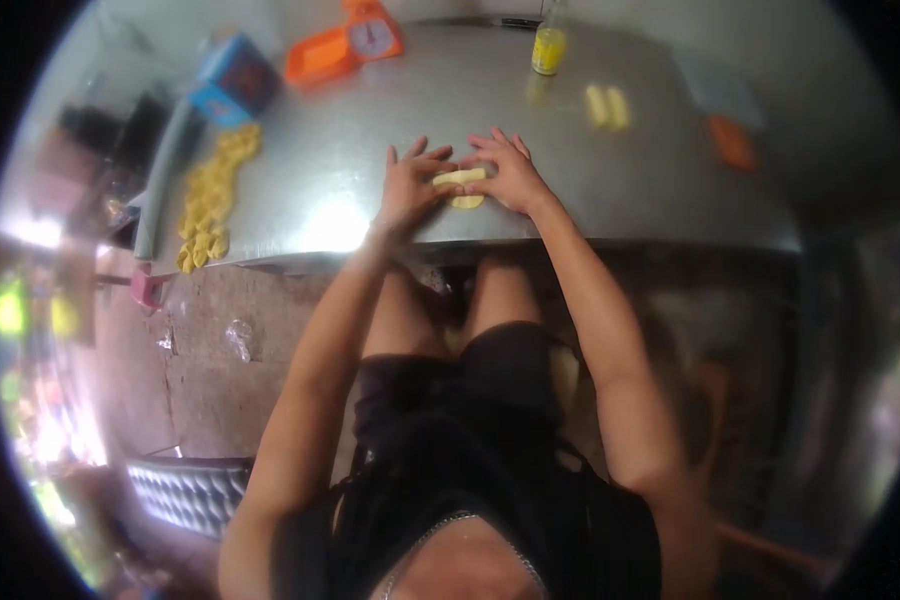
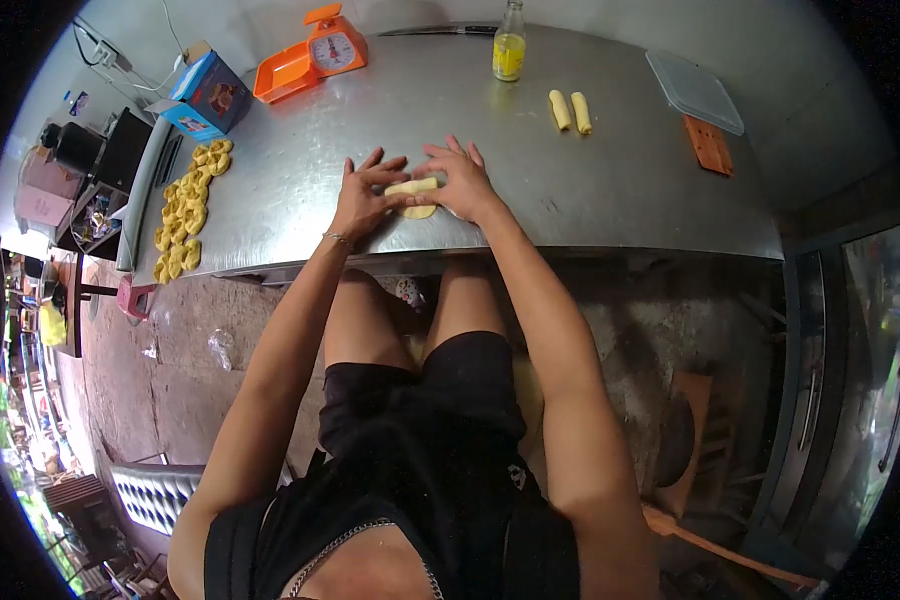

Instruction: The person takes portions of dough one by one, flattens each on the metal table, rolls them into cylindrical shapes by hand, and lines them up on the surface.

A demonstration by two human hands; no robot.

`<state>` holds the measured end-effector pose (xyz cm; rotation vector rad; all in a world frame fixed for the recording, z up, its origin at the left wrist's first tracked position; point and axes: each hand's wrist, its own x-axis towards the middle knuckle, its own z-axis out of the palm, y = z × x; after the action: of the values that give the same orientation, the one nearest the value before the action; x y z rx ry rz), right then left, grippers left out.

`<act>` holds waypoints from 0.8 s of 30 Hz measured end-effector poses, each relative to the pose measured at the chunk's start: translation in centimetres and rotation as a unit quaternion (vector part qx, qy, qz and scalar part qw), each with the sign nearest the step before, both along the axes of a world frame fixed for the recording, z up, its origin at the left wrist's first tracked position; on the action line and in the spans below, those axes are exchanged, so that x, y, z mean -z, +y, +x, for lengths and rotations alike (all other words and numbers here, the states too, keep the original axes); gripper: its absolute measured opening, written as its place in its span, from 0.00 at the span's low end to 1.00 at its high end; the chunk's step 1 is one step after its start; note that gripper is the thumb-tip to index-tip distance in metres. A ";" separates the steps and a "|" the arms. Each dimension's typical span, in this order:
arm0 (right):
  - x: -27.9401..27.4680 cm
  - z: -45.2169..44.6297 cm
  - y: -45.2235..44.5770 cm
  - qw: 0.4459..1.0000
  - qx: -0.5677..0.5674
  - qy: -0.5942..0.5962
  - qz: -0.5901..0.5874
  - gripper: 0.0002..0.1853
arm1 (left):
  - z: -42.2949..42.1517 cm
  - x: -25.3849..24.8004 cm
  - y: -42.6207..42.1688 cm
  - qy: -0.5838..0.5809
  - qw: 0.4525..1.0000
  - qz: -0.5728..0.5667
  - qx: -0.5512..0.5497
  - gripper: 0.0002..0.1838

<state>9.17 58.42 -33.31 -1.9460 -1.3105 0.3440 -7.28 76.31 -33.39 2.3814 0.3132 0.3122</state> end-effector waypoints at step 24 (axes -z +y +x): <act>-1.3 -0.5 -0.5 0.986 -0.033 -0.088 -0.141 0.70 | 0.7 -2.3 0.4 0.186 0.970 0.155 0.026 0.74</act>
<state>8.64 57.97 -31.98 -2.2119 -1.5098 0.4167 -6.58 76.70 -31.09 2.7503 0.3952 -0.1257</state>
